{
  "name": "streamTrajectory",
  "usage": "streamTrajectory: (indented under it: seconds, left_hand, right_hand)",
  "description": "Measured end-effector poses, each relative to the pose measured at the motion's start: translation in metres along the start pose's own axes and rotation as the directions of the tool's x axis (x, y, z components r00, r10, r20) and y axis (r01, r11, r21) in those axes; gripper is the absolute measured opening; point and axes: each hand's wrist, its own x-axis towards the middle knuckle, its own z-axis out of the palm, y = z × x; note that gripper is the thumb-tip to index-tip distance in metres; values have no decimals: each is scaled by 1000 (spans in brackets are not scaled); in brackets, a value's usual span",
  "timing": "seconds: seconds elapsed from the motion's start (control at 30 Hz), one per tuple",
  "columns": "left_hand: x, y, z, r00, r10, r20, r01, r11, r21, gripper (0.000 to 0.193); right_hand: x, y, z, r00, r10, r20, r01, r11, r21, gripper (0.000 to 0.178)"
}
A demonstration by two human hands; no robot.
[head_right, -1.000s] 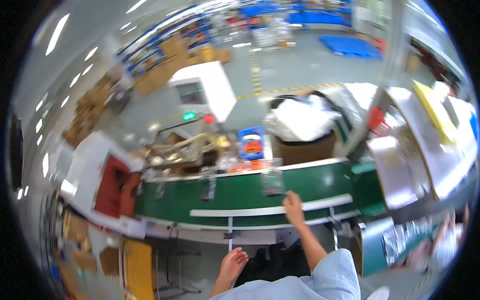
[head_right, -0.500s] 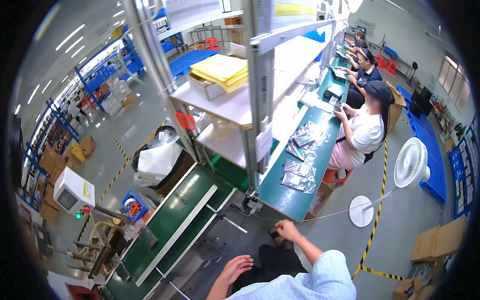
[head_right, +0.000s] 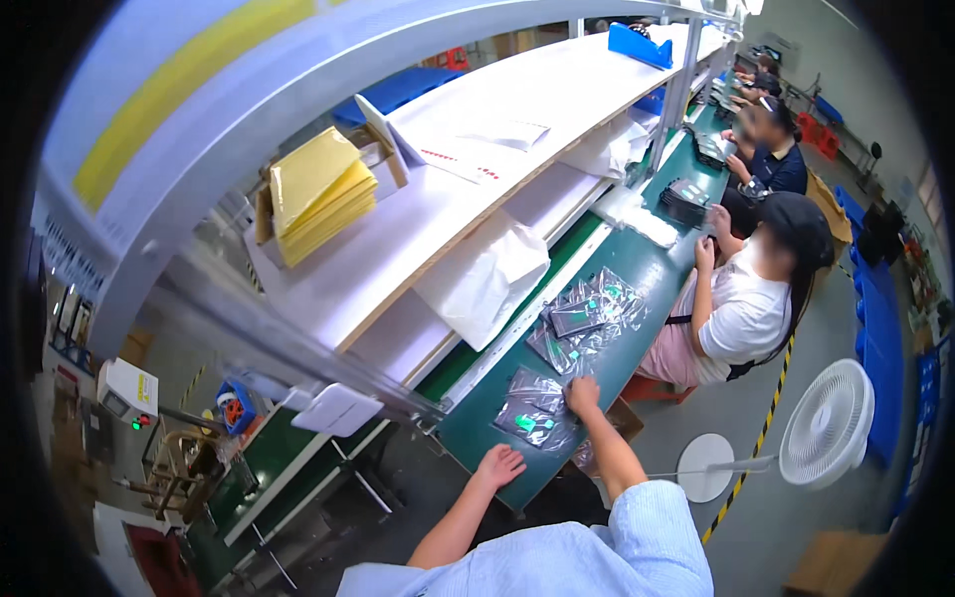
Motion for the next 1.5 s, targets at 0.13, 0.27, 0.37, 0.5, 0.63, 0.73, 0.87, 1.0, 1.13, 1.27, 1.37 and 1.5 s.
streamTrajectory:
  seconds: [0.13, 0.27, 0.37, 0.5, 0.63, 0.73, 0.87, 1.0, 1.13, 1.27, 1.37, 1.5]
  left_hand:
    - [30, -12, 38, 988, 88, -125, -86, 996, 23, 36]
    - [40, -13, 35, 976, 88, -201, -89, 996, 2, 46]
    - [46, -14, 27, 967, 89, -237, -98, 995, -26, 61]
    - [39, -15, 48, 964, 124, -234, -117, 992, 42, 78]
    - [35, -16, 74, 871, 232, -433, -168, 969, 182, 73]
    - [26, -15, 105, 740, 362, -566, -179, 918, 354, 77]
    - [52, -13, 120, 520, 461, -719, 66, 817, 572, 89]
    - [36, -8, 131, 654, 396, -645, -18, 860, 510, 88]
    - [49, -12, 119, 606, 519, -603, -170, 825, 539, 82]
    - [29, 5, 117, 703, 583, -406, -432, 805, 407, 66]
    - [10, 23, 120, 696, 641, -322, -578, 767, 277, 52]
    - [22, 39, 89, 645, 725, -240, -606, 677, 418, 51]
  right_hand:
    - [-2, 11, -16, 978, -160, -136, 179, 974, 141, 20]
    - [-33, -10, -32, 843, -372, -389, 524, 730, 438, 13]
    - [-66, -20, -43, 614, -754, -234, 789, 574, 219, 11]
    - [-95, -5, -22, 420, -907, 28, 881, 415, 228, 11]
    - [-43, 0, -40, 596, -803, 0, 774, 574, 268, 10]
    - [46, 16, -71, 819, -525, -229, 571, 783, 246, 22]
    - [195, 87, -100, 895, -206, -396, 246, 968, 54, 45]
    - [245, 116, -95, 948, -58, -312, 39, 997, -67, 52]
    - [237, 87, -84, 952, -180, -248, 127, 968, -217, 46]
    - [199, 59, -66, 912, -300, -280, 276, 953, -124, 32]
    - [161, 41, -60, 904, -347, -252, 339, 938, -76, 27]
    - [119, 4, -57, 787, -560, -258, 574, 818, -23, 26]
